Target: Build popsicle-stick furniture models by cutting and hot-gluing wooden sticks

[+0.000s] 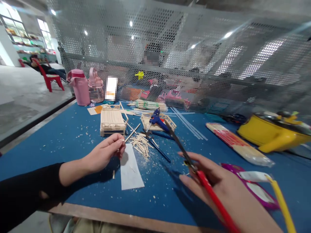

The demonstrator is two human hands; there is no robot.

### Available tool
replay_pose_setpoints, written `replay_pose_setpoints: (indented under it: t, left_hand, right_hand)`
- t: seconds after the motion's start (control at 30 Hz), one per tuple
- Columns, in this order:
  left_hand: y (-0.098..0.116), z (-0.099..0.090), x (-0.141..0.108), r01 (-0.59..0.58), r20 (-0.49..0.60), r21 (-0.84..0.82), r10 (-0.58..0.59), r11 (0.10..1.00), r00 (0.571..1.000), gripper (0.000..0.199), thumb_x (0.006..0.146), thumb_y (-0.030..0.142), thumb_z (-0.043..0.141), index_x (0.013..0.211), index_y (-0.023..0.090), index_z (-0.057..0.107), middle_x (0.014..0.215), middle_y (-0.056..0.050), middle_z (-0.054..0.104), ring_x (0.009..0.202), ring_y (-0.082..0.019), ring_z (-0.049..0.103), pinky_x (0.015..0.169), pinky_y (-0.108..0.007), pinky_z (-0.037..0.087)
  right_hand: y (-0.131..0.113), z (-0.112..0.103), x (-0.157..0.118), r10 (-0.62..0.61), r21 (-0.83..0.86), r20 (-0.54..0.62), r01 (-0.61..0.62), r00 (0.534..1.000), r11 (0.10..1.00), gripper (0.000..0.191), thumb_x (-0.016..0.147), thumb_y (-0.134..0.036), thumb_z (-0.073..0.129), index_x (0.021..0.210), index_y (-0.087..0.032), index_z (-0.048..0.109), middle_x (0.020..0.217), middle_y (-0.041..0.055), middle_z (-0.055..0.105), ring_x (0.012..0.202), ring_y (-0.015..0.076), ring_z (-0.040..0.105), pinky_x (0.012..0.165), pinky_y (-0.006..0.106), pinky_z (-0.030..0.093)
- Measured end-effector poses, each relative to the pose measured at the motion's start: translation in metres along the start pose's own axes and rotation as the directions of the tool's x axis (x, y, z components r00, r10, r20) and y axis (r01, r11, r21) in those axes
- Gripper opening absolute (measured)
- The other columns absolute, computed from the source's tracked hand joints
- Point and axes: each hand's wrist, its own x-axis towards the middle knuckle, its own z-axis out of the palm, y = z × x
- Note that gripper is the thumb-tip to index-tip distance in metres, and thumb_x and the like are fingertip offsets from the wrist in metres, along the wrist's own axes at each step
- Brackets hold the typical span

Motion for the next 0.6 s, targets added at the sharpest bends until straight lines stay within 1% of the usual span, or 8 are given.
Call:
replay_pose_setpoints:
  t: [0.03,0.1,0.13,0.2,0.23,0.3,0.43,0.6]
  left_hand:
    - [0.002,0.001,-0.001,-0.02,-0.011,0.017,0.02,1.0,1.0,0.037,0.081,0.052,0.061,0.075,0.018,0.048,0.063,0.005,0.048,0.056,-0.008,0.043,0.059,-0.023,0.037]
    - [0.006,0.001,-0.002,-0.049,-0.037,0.053,0.051,0.997,0.998,0.038,0.078,0.052,0.065,0.077,0.016,0.053,0.062,0.004,0.049,0.058,-0.008,0.043,0.059,-0.023,0.036]
    - [0.008,0.001,-0.002,-0.053,-0.05,0.061,0.056,0.997,0.997,0.038,0.076,0.051,0.067,0.078,0.015,0.055,0.063,0.004,0.051,0.058,-0.008,0.044,0.059,-0.023,0.036]
    - [0.009,0.0,-0.001,-0.051,-0.078,0.049,0.054,0.998,0.995,0.039,0.074,0.051,0.069,0.077,0.015,0.058,0.065,0.002,0.055,0.06,-0.009,0.046,0.06,-0.023,0.037]
    - [0.009,-0.001,-0.001,-0.046,-0.094,0.027,0.048,0.999,0.994,0.039,0.073,0.052,0.069,0.076,0.015,0.058,0.066,0.001,0.057,0.06,-0.009,0.047,0.06,-0.024,0.037]
    - [0.008,-0.003,0.001,-0.041,-0.128,-0.032,0.037,0.999,0.991,0.039,0.073,0.052,0.069,0.075,0.015,0.059,0.068,0.0,0.058,0.061,-0.009,0.049,0.06,-0.024,0.038]
    - [0.006,-0.004,0.003,-0.05,-0.148,-0.09,0.036,0.995,0.988,0.038,0.072,0.052,0.071,0.076,0.016,0.058,0.067,0.001,0.059,0.062,-0.01,0.052,0.061,-0.024,0.04]
    - [0.01,-0.002,0.001,-0.089,-0.147,-0.021,0.085,0.996,0.985,0.041,0.07,0.054,0.073,0.073,0.016,0.057,0.064,0.002,0.057,0.06,-0.01,0.051,0.061,-0.024,0.042]
  right_hand:
    - [-0.012,0.009,0.009,0.01,0.013,0.133,-0.012,0.991,1.0,0.036,0.071,-0.036,0.073,0.107,-0.036,0.067,0.064,0.002,0.068,0.046,0.0158,0.06,0.043,0.026,0.048]
    - [-0.036,0.033,0.03,-0.063,0.085,0.167,0.049,0.984,0.995,0.039,0.079,-0.035,0.062,0.118,-0.029,0.061,0.078,0.0047,0.07,0.062,0.0196,0.066,0.058,0.032,0.055]
    - [-0.046,0.046,0.04,-0.155,0.135,0.164,0.133,0.974,0.982,0.04,0.08,-0.034,0.058,0.12,-0.026,0.059,0.086,0.0067,0.07,0.071,0.0217,0.068,0.064,0.034,0.056]
    - [-0.06,0.07,0.056,-0.275,0.184,0.136,0.248,0.952,0.951,0.037,0.082,-0.03,0.054,0.118,-0.023,0.057,0.103,0.0097,0.068,0.09,0.0239,0.066,0.077,0.038,0.055]
    - [-0.064,0.08,0.06,-0.311,0.191,0.11,0.287,0.944,0.939,0.035,0.08,-0.029,0.056,0.114,-0.021,0.056,0.103,0.0101,0.066,0.091,0.0237,0.065,0.078,0.038,0.054]
    - [-0.066,0.094,0.063,-0.323,0.189,0.109,0.299,0.94,0.935,0.035,0.076,-0.031,0.062,0.109,-0.02,0.056,0.1,0.0096,0.065,0.088,0.0227,0.064,0.077,0.037,0.053]
    - [-0.061,0.099,0.051,-0.311,0.214,0.183,0.271,0.933,0.939,0.042,0.073,-0.04,0.067,0.109,-0.021,0.055,0.095,0.0078,0.063,0.081,0.0213,0.062,0.07,0.035,0.052]
    - [-0.06,0.096,0.042,-0.301,0.197,0.181,0.265,0.936,0.944,0.044,0.072,-0.039,0.069,0.11,-0.022,0.056,0.097,0.008,0.063,0.083,0.0222,0.062,0.071,0.036,0.051]
